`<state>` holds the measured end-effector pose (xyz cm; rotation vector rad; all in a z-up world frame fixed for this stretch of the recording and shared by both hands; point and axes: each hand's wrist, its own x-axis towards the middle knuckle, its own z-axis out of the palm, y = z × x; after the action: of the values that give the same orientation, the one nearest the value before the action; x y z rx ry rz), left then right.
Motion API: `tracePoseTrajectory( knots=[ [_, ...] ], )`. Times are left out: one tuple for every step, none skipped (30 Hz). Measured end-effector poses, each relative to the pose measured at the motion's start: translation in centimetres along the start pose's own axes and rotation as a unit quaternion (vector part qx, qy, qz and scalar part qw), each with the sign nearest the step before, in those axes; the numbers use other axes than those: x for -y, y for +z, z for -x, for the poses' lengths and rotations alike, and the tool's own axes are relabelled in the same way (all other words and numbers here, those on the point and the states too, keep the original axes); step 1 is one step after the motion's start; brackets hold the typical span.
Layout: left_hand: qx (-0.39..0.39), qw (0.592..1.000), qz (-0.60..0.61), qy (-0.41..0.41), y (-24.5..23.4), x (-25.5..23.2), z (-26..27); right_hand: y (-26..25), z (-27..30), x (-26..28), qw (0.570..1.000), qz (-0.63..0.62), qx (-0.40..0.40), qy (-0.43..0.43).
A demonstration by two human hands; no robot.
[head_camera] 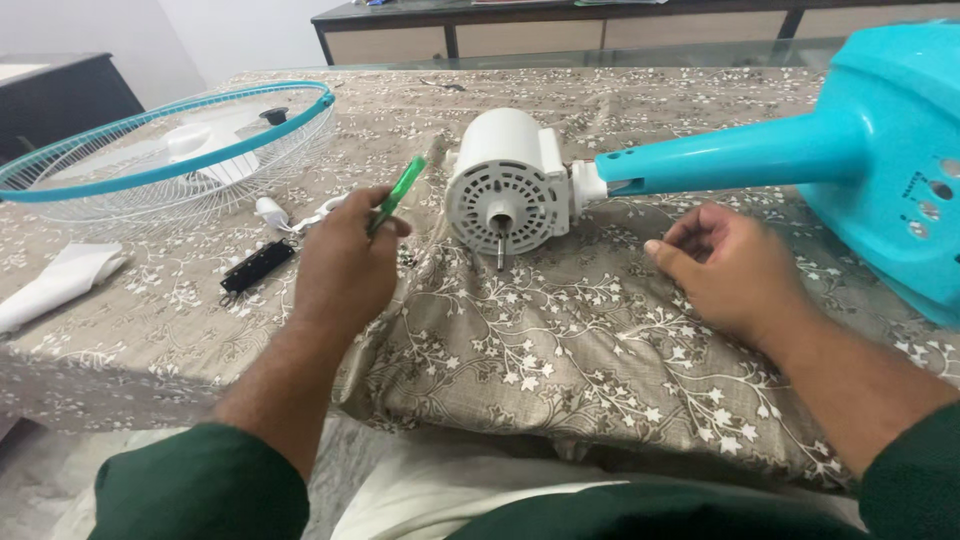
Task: The person attaches the fan motor to the blue fan housing, secures it with a screwdriver, and installs a white plastic cap and a nut onto the motor shaft. The person uses a green screwdriver to tighten the screw and nut.
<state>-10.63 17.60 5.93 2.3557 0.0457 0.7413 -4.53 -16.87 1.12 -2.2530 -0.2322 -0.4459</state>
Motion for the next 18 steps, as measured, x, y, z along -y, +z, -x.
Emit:
tracePoseTrajectory(
  knots=[
    [0.005,0.998,-0.055,-0.028,-0.5,1.3,0.0,0.0,0.1,0.4,0.999,0.028,-0.005,-0.018],
    [0.011,0.992,-0.109,-0.057,-0.8,2.5,0.0,0.1,0.2,0.7,0.999,0.045,0.007,-0.01],
    [0.017,0.983,-0.163,-0.085,-1.1,3.5,-0.1,0.0,0.3,1.0,0.998,0.063,0.02,-0.001],
    [0.012,0.981,-0.175,-0.082,-1.2,4.5,-0.1,0.0,0.3,1.2,0.996,0.081,0.032,0.008],
    [0.008,0.979,-0.186,-0.079,-1.3,5.2,-0.1,0.0,0.4,1.4,0.995,0.093,0.037,0.017],
    [0.004,0.977,-0.198,-0.075,-1.3,5.9,-0.1,0.0,0.4,1.6,0.993,0.105,0.042,0.026],
    [0.008,0.976,-0.204,-0.07,-1.4,6.4,-0.3,-0.1,0.4,1.7,0.991,0.117,0.046,0.036],
    [0.011,0.976,-0.21,-0.065,-1.5,6.7,-0.5,-0.1,0.3,1.8,0.991,0.125,0.046,0.036],
    [0.014,0.975,-0.216,-0.06,-1.7,7.0,-0.7,-0.2,0.3,1.9,0.99,0.132,0.046,0.035],
    [0.025,0.975,-0.211,-0.065,-2.0,7.2,-1.0,-0.2,0.3,1.9,0.989,0.139,0.045,0.033],
    [0.036,0.976,-0.205,-0.07,-2.2,7.3,-1.3,-0.1,0.3,2.0,0.989,0.138,0.044,0.032],
    [0.047,0.976,-0.2,-0.075,-2.3,7.5,-1.6,-0.1,0.3,2.0,0.989,0.137,0.042,0.03],
    [0.064,0.965,-0.235,-0.097,-2.3,7.6,-1.9,0.0,0.3,2.0,0.99,0.136,0.04,0.029],
    [0.081,0.952,-0.268,-0.12,-2.5,7.9,-2.2,0.0,0.3,2.0,0.989,0.14,0.04,0.035],
    [0.096,0.938,-0.302,-0.143,-2.6,8.2,-2.7,0.0,0.2,2.0,0.988,0.144,0.04,0.039],
    [0.088,0.941,-0.302,-0.126,-2.7,8.5,-3.2,0.1,0.1,2.0,0.987,0.148,0.04,0.043],
    [0.081,0.943,-0.302,-0.11,-3.0,9.0,-3.7,0.2,0.0,2.0,0.988,0.146,0.042,0.043],
    [0.073,0.946,-0.302,-0.094,-3.2,9.6,-4.2,0.2,0.0,2.0,0.988,0.143,0.043,0.042]
  ],
)
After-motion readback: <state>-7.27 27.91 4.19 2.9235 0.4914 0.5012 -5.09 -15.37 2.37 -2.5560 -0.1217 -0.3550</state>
